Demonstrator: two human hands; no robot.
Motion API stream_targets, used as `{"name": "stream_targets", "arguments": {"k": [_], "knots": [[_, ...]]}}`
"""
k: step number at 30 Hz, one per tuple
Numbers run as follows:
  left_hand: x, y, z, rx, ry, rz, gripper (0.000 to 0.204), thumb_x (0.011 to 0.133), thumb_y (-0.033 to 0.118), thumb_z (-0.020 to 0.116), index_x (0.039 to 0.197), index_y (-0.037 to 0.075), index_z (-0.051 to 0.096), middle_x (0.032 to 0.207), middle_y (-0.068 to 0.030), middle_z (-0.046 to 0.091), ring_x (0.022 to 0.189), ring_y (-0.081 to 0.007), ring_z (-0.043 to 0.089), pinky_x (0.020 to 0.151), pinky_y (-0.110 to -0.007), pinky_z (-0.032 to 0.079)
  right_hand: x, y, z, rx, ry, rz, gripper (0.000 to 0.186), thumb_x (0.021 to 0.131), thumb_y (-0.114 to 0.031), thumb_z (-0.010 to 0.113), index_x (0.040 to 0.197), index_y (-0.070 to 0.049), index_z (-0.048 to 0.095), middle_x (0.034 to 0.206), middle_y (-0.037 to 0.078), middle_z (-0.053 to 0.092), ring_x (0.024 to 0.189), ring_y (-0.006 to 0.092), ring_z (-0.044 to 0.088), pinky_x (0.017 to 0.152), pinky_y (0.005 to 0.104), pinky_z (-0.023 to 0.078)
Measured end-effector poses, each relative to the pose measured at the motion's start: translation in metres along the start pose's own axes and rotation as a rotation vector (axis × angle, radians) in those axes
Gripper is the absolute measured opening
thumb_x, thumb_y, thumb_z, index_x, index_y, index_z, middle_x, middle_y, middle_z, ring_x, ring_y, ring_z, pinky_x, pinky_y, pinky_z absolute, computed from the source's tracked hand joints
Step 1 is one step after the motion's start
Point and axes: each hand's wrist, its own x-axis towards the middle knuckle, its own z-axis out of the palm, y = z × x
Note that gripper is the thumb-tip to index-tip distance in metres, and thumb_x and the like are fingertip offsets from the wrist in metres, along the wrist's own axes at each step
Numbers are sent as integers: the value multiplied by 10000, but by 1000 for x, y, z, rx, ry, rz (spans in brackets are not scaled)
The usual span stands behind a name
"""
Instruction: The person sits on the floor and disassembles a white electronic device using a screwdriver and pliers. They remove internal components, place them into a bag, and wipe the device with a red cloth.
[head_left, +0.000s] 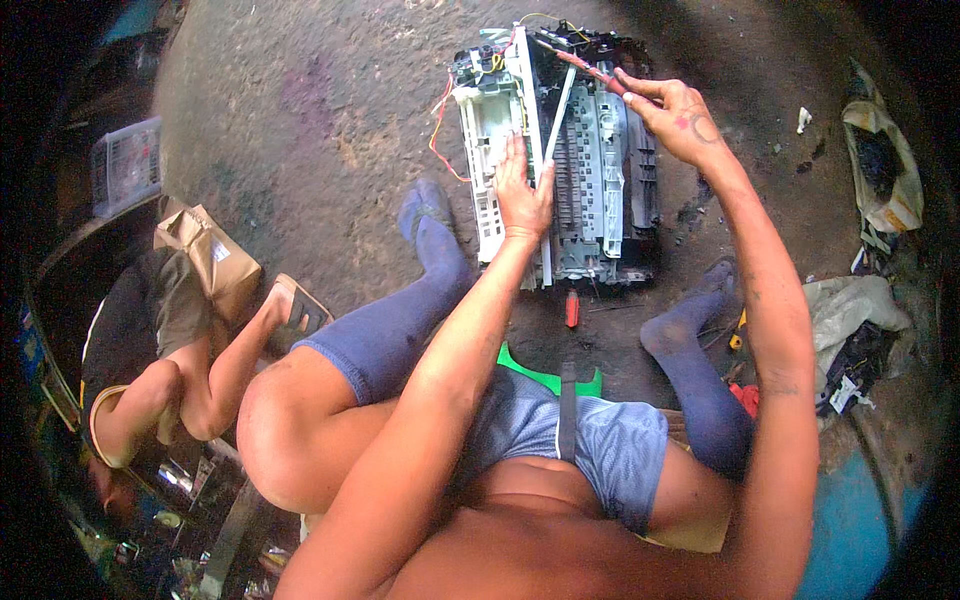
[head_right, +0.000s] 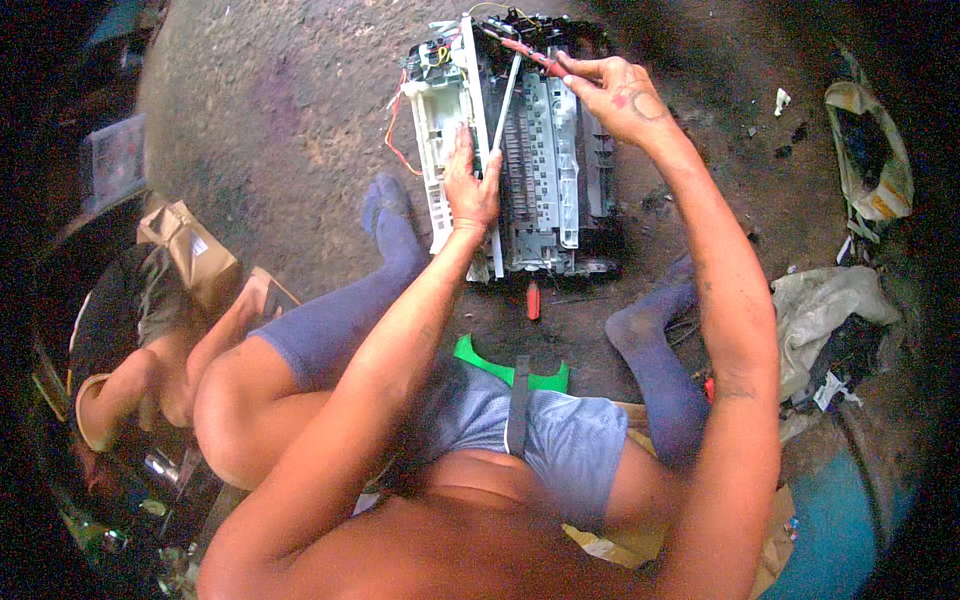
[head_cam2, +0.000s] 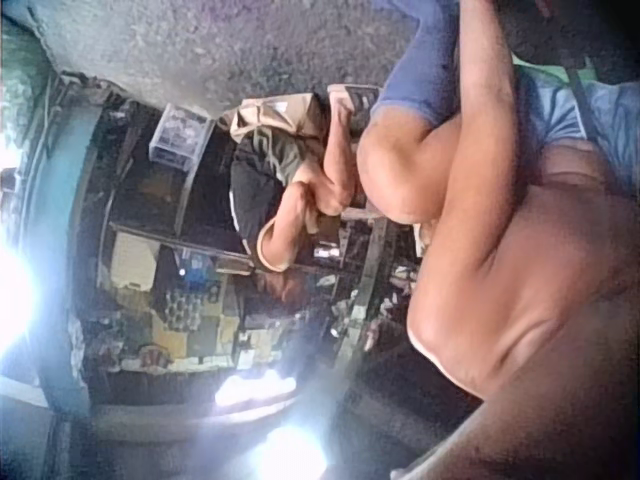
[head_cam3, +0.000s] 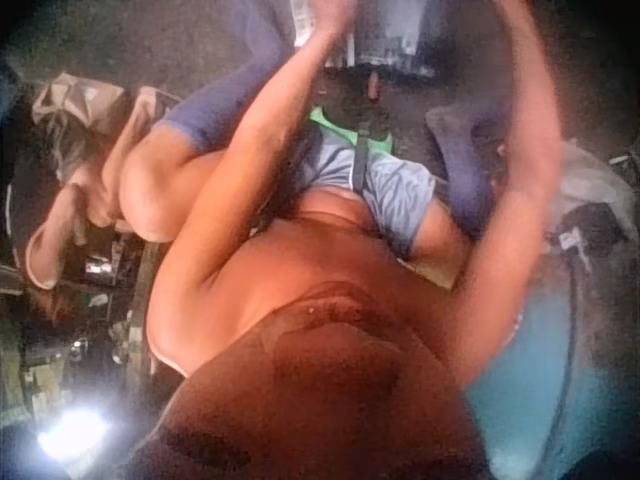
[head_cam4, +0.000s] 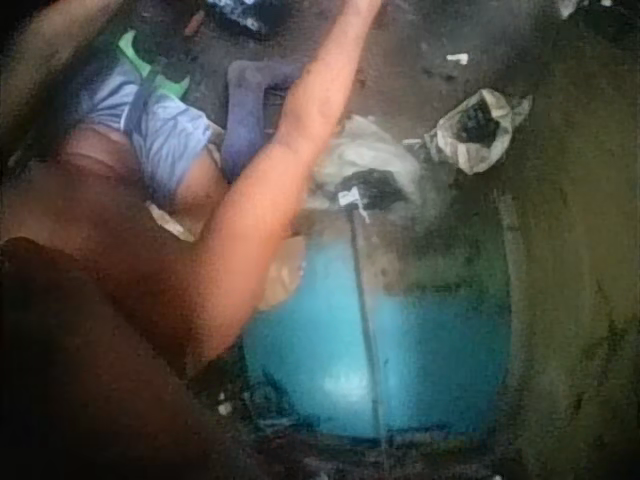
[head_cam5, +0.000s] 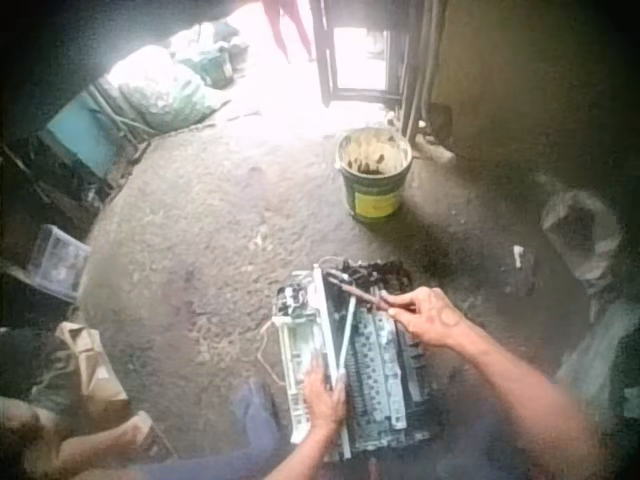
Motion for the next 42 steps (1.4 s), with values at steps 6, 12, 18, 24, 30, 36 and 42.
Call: {"name": "stream_targets", "arguments": {"k": [6,12,18,24,30,36,42], "knots": [[6,0,2,17,48,27,739,947,373,664,1516,-35,427,1534,-289,450,1423,-430,431,1191,-478,301,2,22,2,-83,56,-194,393,974,-259,653,1359,-180,656,1124,190,733,999,299,747,886,377,568],[11,-2,8,25,38,21,761,915,346,703,1548,36,416,1542,-247,460,1330,-417,498,1154,-485,351,3,-32,-88,-713,103,-230,437,962,-321,663,1385,-413,606,920,196,722,884,401,703,801,494,573],[7,-12,3,8,96,8,748,935,415,677,1528,27,438,1544,-239,462,1344,-413,494,1153,-490,341,-91,-34,-56,-270,315,-232,439,973,-331,652,1411,-334,617,952,186,730,882,381,714,792,478,564],[7,1,-1,-64,222,102,605,943,321,688,1448,25,534,1452,-252,552,1324,-417,527,1144,-456,368,-213,94,22,393,614,423,436,1007,-337,644,1332,-47,661,953,78,758,818,203,672,740,385,520],[30,90,-6,-112,-17,-51,275,897,203,684,1151,103,720,1242,-184,682,1111,-340,653,983,-408,495,-367,251,96,181,1153,822,386,962,-326,710,1051,50,715,838,112,719,718,220,634,677,393,480],[87,18,13,172,-103,-556,594,811,388,779,1071,-139,694,1049,-301,728,1055,-405,709,955,-451,552,-326,255,122,246,1175,868,306,926,-266,725,1006,28,701,875,172,708,781,327,660,738,446,484],[8,125,30,178,-319,-137,330,960,319,621,1178,79,677,1088,-217,725,1089,-448,660,994,-527,489,-356,259,122,56,1038,1091,350,913,-330,745,1072,-21,707,996,176,747,928,348,714,827,453,527]]}}
